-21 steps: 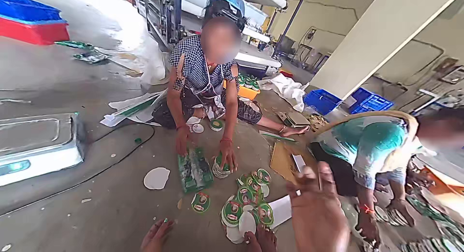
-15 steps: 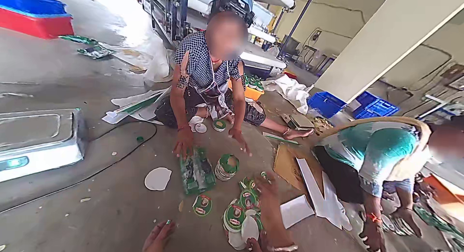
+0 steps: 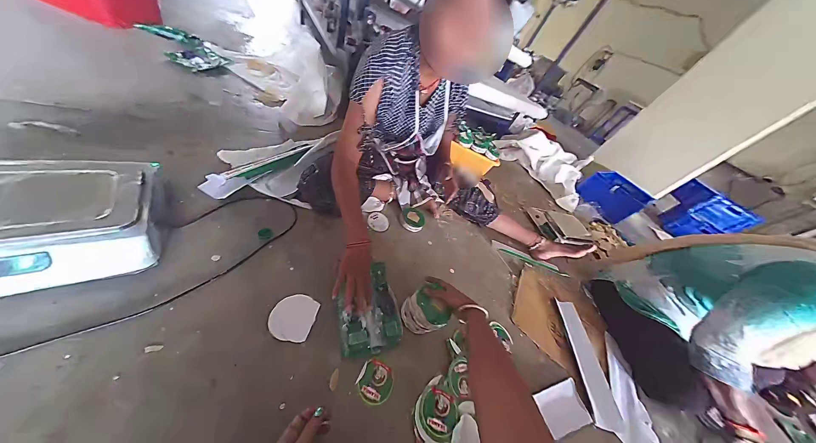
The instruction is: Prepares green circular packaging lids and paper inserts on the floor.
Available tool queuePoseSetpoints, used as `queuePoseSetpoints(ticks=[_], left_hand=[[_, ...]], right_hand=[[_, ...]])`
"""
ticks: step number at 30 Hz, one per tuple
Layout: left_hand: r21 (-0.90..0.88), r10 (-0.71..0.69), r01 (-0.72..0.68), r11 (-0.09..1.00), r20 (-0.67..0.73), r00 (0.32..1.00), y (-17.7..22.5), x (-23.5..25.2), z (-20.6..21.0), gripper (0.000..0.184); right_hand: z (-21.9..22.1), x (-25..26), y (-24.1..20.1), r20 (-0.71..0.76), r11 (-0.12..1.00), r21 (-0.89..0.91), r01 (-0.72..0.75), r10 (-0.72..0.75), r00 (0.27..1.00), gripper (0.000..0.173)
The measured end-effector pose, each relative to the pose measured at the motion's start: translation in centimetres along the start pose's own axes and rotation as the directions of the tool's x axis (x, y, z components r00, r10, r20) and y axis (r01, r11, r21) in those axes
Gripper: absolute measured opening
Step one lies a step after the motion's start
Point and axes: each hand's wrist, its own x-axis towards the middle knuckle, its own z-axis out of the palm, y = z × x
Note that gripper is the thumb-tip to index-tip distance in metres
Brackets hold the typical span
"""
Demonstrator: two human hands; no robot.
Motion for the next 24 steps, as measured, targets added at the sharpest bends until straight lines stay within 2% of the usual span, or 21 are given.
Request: queuePoseSetpoints(ticks=[2, 4, 7, 10, 13, 15, 16, 18, 20, 21, 22, 24], left_hand=[[-0.012, -0.01, 0.011, 1.0, 0.009, 1.0, -0.1, 0.1, 0.2, 0.028], [-0.008, -0.027, 0.027, 1.0, 0.042, 0.999, -0.2, 0.5, 0.5, 0.028], [-0.005, -0.047, 0.048, 0.999, 0.064, 0.997, -0.3, 0.5, 0.8, 0.028], [0.005, -0.053, 0.053, 0.999, 0.076, 0.996, 0.1, 0.3, 1.0, 0.029], [0.022, -0.063, 0.061, 0.998, 0.105, 0.993, 0.1, -0.2, 1.4, 0.029], [0.053, -0.013, 0.002, 0.999, 0.2, 0.98, 0.0, -0.6, 1.2, 0.032], [0.084, 0.04, -0.064, 0.994, 0.267, 0.963, -0.1, -0.9, 1.1, 0.042], [0.169, 0.159, -0.237, 0.957, 0.38, 0.911, -0.4, -1.2, 1.2, 0.077], [0.243, 0.259, -0.414, 0.877, 0.486, 0.835, -0.9, -1.7, 1.0, 0.11], [0.277, 0.312, -0.489, 0.827, 0.497, 0.81, -1.0, -2.0, 0.8, 0.12], [0.321, 0.355, -0.535, 0.782, 0.476, 0.804, -1.0, -2.3, 0.5, 0.125], [0.381, 0.445, -0.593, 0.709, 0.411, 0.796, -0.7, -2.7, -0.8, 0.118]], right_hand=[[-0.7, 1.2, 1.2, 0.134, 0.999, 0.025, 0.026, -0.03, 0.991, 0.06], [-1.4, 1.3, 1.8, 0.202, 0.999, 0.046, 0.023, -0.032, 0.979, 0.06], [-1.5, 0.9, 2.2, 0.232, 0.997, 0.073, -0.008, -0.01, 0.973, 0.057], [-1.0, -0.3, 2.8, 0.258, 0.998, 0.058, -0.034, 0.018, 0.966, 0.065], [0.9, -3.7, 3.6, 0.255, 0.996, 0.049, -0.071, 0.057, 0.965, 0.064], [3.4, -7.0, 4.3, 0.21, 0.995, 0.075, -0.069, 0.052, 0.976, 0.062], [5.2, -8.7, 4.8, 0.177, 0.993, 0.11, -0.053, 0.033, 0.984, 0.063], [9.7, -12.4, 5.6, 0.054, 0.968, 0.25, -0.024, 0.011, 0.998, 0.065], [15.3, -15.8, 5.8, -0.073, 0.922, 0.385, -0.028, 0.061, 0.995, 0.067], [17.9, -17.2, 5.4, -0.096, 0.9, 0.432, -0.059, 0.11, 0.989, 0.069], [20.2, -18.4, 4.9, -0.1, 0.879, 0.466, -0.101, 0.166, 0.981, 0.071], [22.7, -20.4, 3.5, -0.04, 0.86, 0.482, -0.166, 0.211, 0.977, 0.074]])
